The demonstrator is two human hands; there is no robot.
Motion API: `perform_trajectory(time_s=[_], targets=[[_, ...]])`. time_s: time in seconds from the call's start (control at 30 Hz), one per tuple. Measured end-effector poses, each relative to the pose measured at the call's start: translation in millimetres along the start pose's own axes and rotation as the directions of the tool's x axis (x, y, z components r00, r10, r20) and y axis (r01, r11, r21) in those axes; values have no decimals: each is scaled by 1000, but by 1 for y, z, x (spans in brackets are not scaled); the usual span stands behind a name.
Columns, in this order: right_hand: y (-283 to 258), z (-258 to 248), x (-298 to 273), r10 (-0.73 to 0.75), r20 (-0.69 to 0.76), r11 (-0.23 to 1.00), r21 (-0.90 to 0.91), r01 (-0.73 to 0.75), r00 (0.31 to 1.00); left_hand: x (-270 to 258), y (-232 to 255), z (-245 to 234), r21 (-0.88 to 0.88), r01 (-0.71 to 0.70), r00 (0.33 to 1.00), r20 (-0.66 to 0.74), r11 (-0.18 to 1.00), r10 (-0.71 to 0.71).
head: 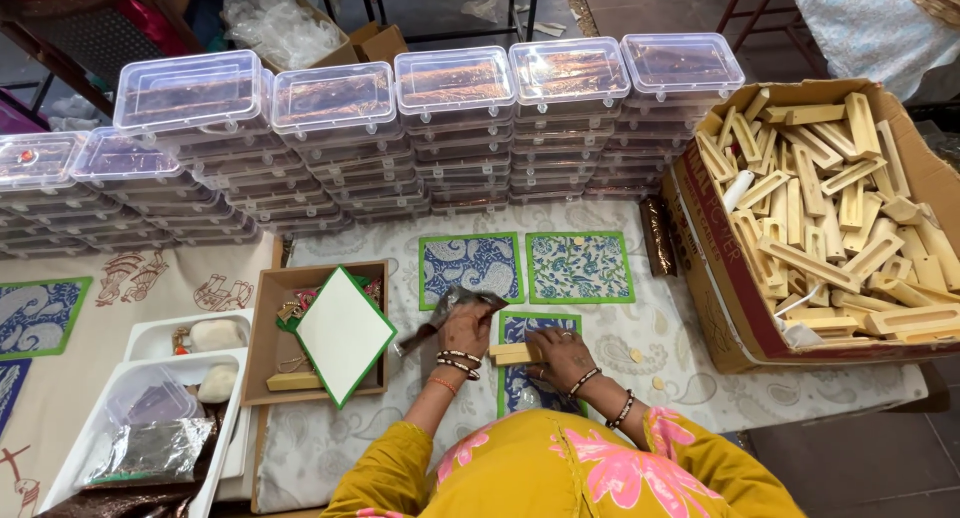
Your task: Wrapping wooden sticks in foil and organizing them into plastic boxes.
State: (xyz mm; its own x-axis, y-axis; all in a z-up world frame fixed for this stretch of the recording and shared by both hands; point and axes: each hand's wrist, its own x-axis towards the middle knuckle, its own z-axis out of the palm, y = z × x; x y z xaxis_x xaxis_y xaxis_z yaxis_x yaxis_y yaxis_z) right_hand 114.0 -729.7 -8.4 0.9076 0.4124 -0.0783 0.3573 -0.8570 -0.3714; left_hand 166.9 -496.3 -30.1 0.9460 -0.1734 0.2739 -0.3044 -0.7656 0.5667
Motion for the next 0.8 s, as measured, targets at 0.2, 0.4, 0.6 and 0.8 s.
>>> perform_trajectory(time_s=[0.2,0.4,0.6,0.8], targets=[[17,17,0,70,103,992,-116,-58,992,1,2,-8,-62,123,990,-56,990,-126],[47,16,-1,81,-5,996,33,-81,997,-19,-13,-24,176,217,964,-191,960,-182],[69,11,-1,249,-69,928,301,-218,966,-35,-11,-144,274,488,796,-530,829,-293],[88,0,2,388,79,831,402,-385,918,-37,-15,-182,301,770,637,-314,562,-704]])
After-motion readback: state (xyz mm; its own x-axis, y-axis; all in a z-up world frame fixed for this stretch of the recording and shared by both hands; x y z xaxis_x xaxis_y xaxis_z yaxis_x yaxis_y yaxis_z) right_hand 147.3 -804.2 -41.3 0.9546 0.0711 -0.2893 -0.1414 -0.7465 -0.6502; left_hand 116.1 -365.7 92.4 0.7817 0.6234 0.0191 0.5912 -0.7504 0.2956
